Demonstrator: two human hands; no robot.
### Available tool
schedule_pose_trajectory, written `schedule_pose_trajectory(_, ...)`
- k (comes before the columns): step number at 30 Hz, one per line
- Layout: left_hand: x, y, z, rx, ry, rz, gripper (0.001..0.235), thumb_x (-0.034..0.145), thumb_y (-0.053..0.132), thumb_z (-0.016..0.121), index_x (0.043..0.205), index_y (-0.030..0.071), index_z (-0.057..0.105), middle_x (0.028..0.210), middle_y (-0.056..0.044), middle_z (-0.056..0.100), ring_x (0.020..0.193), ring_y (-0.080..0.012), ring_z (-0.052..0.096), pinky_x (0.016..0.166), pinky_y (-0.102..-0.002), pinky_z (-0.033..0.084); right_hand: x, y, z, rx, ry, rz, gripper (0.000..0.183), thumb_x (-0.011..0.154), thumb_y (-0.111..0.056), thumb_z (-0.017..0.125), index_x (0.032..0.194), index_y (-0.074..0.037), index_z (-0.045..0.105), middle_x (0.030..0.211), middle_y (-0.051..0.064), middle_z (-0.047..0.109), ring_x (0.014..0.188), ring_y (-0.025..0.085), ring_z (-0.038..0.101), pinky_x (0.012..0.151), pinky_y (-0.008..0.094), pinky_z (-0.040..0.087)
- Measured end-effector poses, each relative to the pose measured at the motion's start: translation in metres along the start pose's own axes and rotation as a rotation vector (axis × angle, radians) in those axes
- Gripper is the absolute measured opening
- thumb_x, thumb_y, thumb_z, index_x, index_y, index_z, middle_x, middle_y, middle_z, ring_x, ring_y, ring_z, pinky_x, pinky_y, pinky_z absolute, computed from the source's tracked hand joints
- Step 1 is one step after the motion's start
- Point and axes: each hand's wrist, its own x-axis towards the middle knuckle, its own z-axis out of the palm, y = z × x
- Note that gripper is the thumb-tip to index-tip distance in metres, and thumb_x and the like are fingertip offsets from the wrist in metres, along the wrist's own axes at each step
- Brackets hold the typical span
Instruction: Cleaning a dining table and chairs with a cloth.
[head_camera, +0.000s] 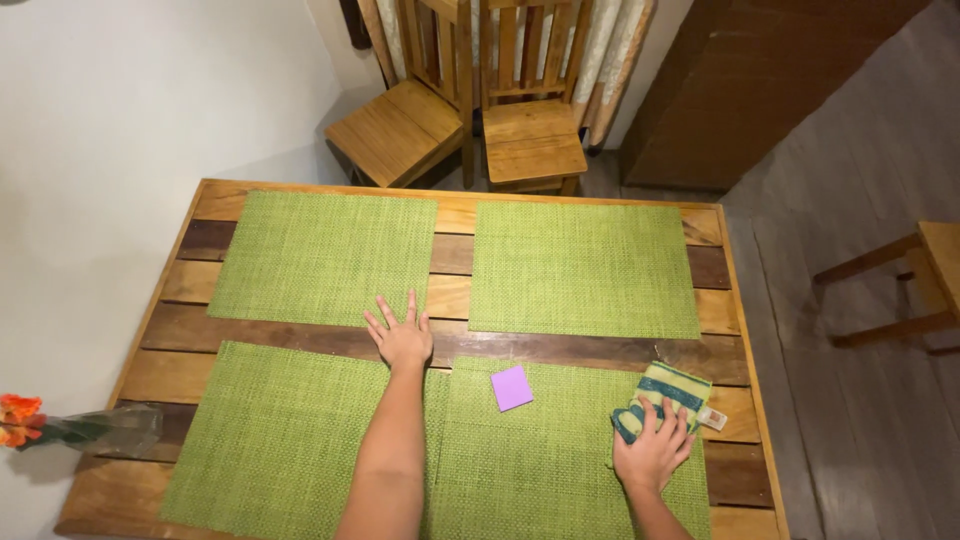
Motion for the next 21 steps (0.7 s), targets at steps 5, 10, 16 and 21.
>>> schedule_pose_trajectory(5,0.003,-0.001,-0.002,0.002,0.009,-0.006,0.061,0.103,0.059,0.028,0.161,0.052,0.009,0.172,-0.016,-0.009,0.154,-0.0521,-0.007,0.124,-0.057,0.0,0.001,0.001,0.001,-0.004,-0.008,0.003,0.07,0.072,-0.044,0.077,0.138,-0.03,0.057,0.157,0.006,0.044,0.154,0.033,0.028,0.125,0.061,0.017)
schedule_pose_trajectory(10,0.011,-0.01,-0.004,0.007,0.009,-0.003,0.062,0.103,0.059,0.03,0.161,0.051,0.01,0.172,-0.016,-0.007,0.154,-0.0525,-0.005,0.125,-0.058,0.0,0.001,-0.001,-0.003,-0.017,-0.026,0.016,0.072,0.072,-0.043,0.078,0.139,-0.031,0.057,0.156,0.005,0.043,0.154,0.032,0.028,0.126,0.061,0.017)
schedule_pose_trajectory(16,0.016,-0.011,-0.001,0.038,0.003,-0.003,0.062,0.103,0.058,0.03,0.161,0.051,0.009,0.172,-0.016,-0.008,0.153,-0.0534,-0.007,0.124,-0.058,0.001,0.0,0.0,-0.001,0.0,0.001,-0.005,0.07,0.073,-0.044,0.076,0.139,-0.03,0.057,0.156,0.006,0.044,0.154,0.032,0.028,0.126,0.061,0.017)
schedule_pose_trajectory(21,0.022,-0.008,-0.003,0.008,-0.017,-0.02,0.062,0.103,0.058,0.03,0.161,0.052,0.007,0.171,-0.016,-0.008,0.153,-0.0532,-0.008,0.124,-0.058,0.001,0.001,-0.001,0.0,-0.001,-0.008,0.014,0.068,0.075,-0.044,0.075,0.138,-0.03,0.057,0.155,0.006,0.044,0.154,0.032,0.028,0.124,0.062,0.017)
